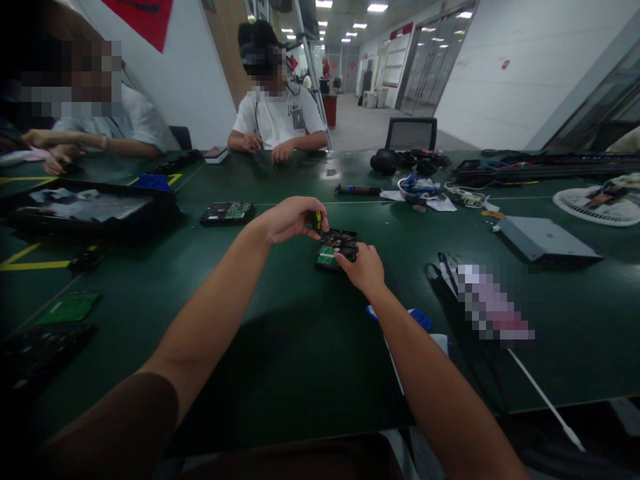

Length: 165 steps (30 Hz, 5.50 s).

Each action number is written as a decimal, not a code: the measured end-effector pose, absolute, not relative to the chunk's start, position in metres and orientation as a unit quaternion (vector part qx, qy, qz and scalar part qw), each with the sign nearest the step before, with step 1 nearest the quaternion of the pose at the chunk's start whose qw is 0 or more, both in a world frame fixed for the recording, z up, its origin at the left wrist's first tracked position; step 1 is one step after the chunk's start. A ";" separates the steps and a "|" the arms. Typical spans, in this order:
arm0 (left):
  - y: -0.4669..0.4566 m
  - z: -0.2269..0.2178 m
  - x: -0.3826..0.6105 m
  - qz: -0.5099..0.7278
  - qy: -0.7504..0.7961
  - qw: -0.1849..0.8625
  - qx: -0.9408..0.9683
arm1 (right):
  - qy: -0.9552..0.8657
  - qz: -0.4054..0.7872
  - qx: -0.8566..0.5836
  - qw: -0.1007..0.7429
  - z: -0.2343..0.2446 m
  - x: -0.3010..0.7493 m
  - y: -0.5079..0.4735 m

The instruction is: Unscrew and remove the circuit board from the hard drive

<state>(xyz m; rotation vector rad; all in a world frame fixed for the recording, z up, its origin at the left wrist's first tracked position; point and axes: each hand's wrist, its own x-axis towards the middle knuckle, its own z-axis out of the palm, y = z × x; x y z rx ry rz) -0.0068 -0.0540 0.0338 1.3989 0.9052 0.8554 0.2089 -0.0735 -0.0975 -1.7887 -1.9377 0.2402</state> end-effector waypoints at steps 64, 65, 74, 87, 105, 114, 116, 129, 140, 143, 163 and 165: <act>-0.043 0.020 -0.012 0.381 0.361 0.622 0.581 | -0.813 0.063 -0.505 0.283 -0.092 0.207 -0.067; -0.043 0.020 -0.012 0.380 0.360 0.621 0.584 | -0.816 0.060 -0.503 0.279 -0.091 0.208 -0.068; -0.047 0.022 -0.014 0.375 0.361 0.604 0.603 | -0.849 0.037 -0.464 0.248 -0.087 0.212 -0.075; -0.055 0.030 -0.017 0.359 0.348 0.617 0.608 | -0.866 0.062 -0.440 0.231 -0.080 0.210 -0.082; -0.048 0.022 -0.011 0.370 0.333 0.643 0.583 | -0.868 0.068 -0.423 0.251 -0.083 0.212 -0.082; -0.051 0.025 -0.011 0.360 0.349 0.617 0.607 | -0.868 0.060 -0.428 0.243 -0.084 0.212 -0.082; -0.053 0.026 -0.009 0.359 0.346 0.642 0.582 | -0.868 0.058 -0.428 0.243 -0.084 0.212 -0.082; -0.049 0.024 -0.011 0.365 0.351 0.619 0.600 | -0.874 0.034 -0.408 0.262 -0.090 0.213 -0.078; -0.045 0.023 -0.015 0.389 0.368 0.596 0.599 | -0.874 0.033 -0.407 0.262 -0.090 0.214 -0.078; -0.047 0.023 -0.013 0.372 0.353 0.631 0.582 | -0.874 0.034 -0.407 0.262 -0.090 0.214 -0.079; -0.050 0.024 -0.009 0.380 0.351 0.655 0.551 | -0.872 0.039 -0.406 0.270 -0.091 0.214 -0.077; -0.048 0.023 -0.009 0.393 0.363 0.639 0.553 | -0.872 0.041 -0.405 0.271 -0.091 0.214 -0.077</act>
